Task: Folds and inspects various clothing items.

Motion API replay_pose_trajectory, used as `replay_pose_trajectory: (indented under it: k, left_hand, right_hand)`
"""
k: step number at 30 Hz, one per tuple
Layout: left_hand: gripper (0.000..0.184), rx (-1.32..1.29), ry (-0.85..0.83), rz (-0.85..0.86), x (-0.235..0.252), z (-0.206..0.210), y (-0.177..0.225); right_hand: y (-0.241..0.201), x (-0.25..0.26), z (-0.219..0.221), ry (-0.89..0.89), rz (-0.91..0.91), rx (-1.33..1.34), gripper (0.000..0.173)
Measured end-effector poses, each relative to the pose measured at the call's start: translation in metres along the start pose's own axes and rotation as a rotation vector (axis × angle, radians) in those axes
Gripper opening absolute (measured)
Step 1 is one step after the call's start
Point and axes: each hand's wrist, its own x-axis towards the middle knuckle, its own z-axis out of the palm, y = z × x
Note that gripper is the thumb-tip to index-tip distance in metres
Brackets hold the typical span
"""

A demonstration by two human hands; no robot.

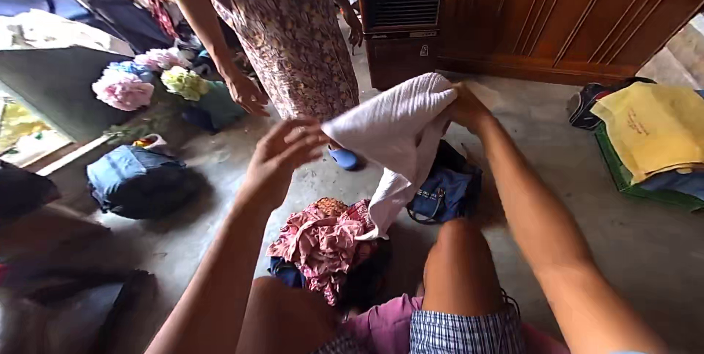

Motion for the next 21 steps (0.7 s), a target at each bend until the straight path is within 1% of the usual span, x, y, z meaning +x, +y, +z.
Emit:
replay_pose_trajectory:
  k: [1, 3, 5, 6, 8, 10, 13, 15, 17, 18, 21]
  left_hand:
    - [0.041, 0.024, -0.048, -0.126, -0.004, -0.004, -0.024]
    - [0.045, 0.064, -0.105, -0.346, -0.009, -0.002, -0.068]
    - [0.051, 0.073, -0.163, -0.505, -0.011, 0.007, -0.104]
    - [0.053, 0.069, -0.191, -0.564, -0.011, 0.012, -0.117]
    - [0.056, 0.045, -0.22, -0.633, -0.008, 0.022, -0.138]
    - [0.056, 0.01, -0.221, -0.675, -0.005, 0.029, -0.153]
    - [0.054, -0.019, -0.214, -0.71, -0.007, 0.032, -0.178]
    - [0.057, 0.028, -0.234, -0.733, -0.011, 0.034, -0.187]
    - [0.06, 0.051, -0.29, -0.705, -0.014, 0.035, -0.185]
    - [0.06, 0.042, -0.32, -0.676, -0.015, 0.035, -0.184]
    - [0.056, 0.018, -0.388, -0.638, -0.021, 0.029, -0.185]
  right_hand:
    - [0.004, 0.009, -0.013, 0.008, 0.017, -0.066, 0.018]
    - [0.025, 0.032, -0.024, 0.073, 0.039, -0.13, 0.017]
    - [0.058, 0.056, -0.023, 0.194, -0.022, -0.178, 0.017]
    - [0.076, 0.066, -0.02, 0.255, -0.067, -0.221, 0.02]
    - [0.107, 0.08, -0.012, 0.338, -0.117, -0.318, 0.029]
    - [0.132, 0.082, -0.003, 0.358, -0.118, -0.37, 0.036]
    - [0.175, 0.072, 0.01, 0.361, -0.066, -0.364, 0.039]
    - [0.209, 0.062, 0.017, 0.367, 0.045, -0.285, 0.04]
    - [0.234, 0.054, 0.027, 0.389, 0.275, -0.095, 0.035]
    - [0.239, 0.05, 0.03, 0.387, 0.406, 0.007, 0.034]
    - [0.26, 0.037, 0.039, 0.332, 0.692, 0.159, 0.036]
